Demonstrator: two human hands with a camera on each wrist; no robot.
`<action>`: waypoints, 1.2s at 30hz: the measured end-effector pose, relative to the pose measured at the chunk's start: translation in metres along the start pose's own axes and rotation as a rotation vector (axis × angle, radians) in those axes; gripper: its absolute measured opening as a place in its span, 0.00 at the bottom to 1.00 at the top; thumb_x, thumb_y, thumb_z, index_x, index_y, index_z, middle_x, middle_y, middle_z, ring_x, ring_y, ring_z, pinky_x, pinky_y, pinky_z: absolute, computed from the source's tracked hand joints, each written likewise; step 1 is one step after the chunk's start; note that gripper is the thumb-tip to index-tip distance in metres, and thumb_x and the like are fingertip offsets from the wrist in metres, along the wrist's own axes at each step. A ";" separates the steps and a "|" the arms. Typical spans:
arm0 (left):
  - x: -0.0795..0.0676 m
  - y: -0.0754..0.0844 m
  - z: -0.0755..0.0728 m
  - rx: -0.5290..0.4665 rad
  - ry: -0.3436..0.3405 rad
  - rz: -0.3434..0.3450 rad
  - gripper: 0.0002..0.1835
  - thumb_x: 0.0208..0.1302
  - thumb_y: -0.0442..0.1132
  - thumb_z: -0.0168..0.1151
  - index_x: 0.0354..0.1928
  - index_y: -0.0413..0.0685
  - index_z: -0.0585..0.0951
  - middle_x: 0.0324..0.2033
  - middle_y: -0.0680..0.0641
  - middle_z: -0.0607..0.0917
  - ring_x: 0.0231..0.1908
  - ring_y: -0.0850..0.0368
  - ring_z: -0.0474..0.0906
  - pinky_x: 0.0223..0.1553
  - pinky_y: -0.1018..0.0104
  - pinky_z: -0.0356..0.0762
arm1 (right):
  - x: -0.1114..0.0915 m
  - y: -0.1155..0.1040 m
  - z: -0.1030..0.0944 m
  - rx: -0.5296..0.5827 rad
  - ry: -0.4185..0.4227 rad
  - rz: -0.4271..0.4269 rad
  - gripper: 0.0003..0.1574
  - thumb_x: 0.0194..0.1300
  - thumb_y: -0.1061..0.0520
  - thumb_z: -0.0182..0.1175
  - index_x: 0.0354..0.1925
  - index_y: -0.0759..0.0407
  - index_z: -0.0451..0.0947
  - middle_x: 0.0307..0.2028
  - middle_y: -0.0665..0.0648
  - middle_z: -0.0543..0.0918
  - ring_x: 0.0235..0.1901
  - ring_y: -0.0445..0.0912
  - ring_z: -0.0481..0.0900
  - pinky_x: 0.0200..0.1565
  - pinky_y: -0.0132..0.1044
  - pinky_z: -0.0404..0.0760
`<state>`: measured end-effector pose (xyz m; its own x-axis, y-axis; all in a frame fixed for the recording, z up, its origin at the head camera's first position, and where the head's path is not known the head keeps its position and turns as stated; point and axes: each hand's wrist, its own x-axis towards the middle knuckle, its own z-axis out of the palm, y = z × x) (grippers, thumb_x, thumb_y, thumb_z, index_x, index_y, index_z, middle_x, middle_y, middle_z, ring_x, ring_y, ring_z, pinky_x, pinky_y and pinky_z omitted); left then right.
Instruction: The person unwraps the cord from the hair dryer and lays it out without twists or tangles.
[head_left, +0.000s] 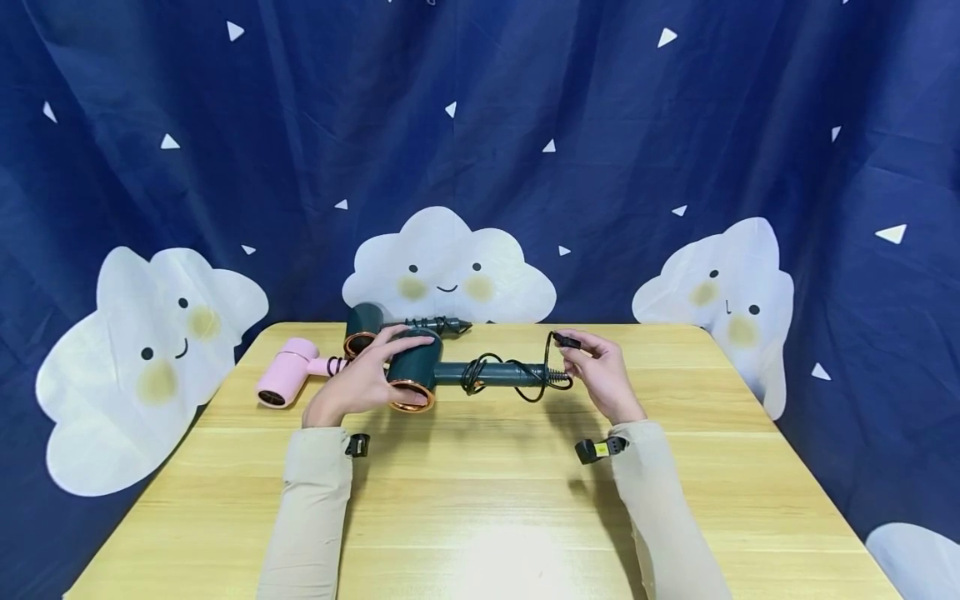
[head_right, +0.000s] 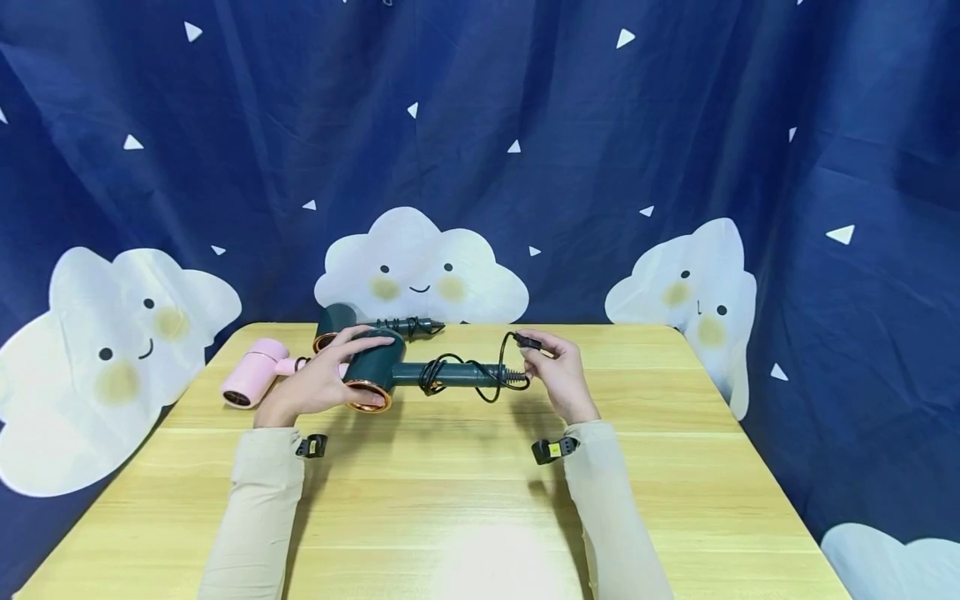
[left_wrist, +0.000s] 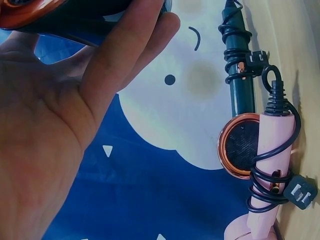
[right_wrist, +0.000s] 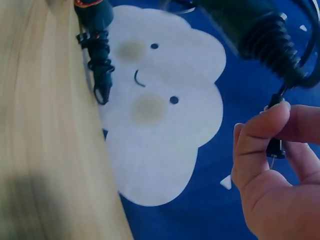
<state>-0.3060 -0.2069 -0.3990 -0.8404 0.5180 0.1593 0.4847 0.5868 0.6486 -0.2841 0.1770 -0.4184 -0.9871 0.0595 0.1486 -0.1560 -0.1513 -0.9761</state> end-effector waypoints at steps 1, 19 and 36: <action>0.000 0.000 0.000 -0.001 0.001 -0.001 0.51 0.46 0.55 0.85 0.74 0.78 0.69 0.80 0.47 0.54 0.74 0.31 0.60 0.63 0.31 0.72 | -0.001 -0.002 0.001 0.009 -0.001 -0.005 0.19 0.70 0.72 0.59 0.52 0.58 0.86 0.38 0.45 0.88 0.27 0.37 0.76 0.32 0.26 0.79; 0.000 -0.003 -0.001 0.004 0.009 -0.010 0.51 0.46 0.54 0.85 0.73 0.81 0.69 0.80 0.50 0.54 0.72 0.33 0.64 0.64 0.33 0.72 | -0.028 -0.048 0.029 -0.114 -0.164 -0.094 0.12 0.73 0.64 0.61 0.52 0.68 0.81 0.42 0.48 0.85 0.33 0.39 0.80 0.41 0.29 0.83; -0.001 -0.005 -0.003 0.014 0.034 0.017 0.51 0.47 0.51 0.85 0.75 0.75 0.69 0.80 0.43 0.54 0.71 0.29 0.65 0.62 0.29 0.72 | -0.042 -0.056 0.045 -0.256 -0.481 0.024 0.19 0.71 0.63 0.64 0.59 0.63 0.78 0.47 0.57 0.91 0.26 0.42 0.81 0.32 0.34 0.84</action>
<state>-0.3083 -0.2119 -0.4004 -0.8394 0.5070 0.1957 0.5024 0.5866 0.6352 -0.2354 0.1387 -0.3630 -0.9044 -0.4085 0.1233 -0.1793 0.1015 -0.9785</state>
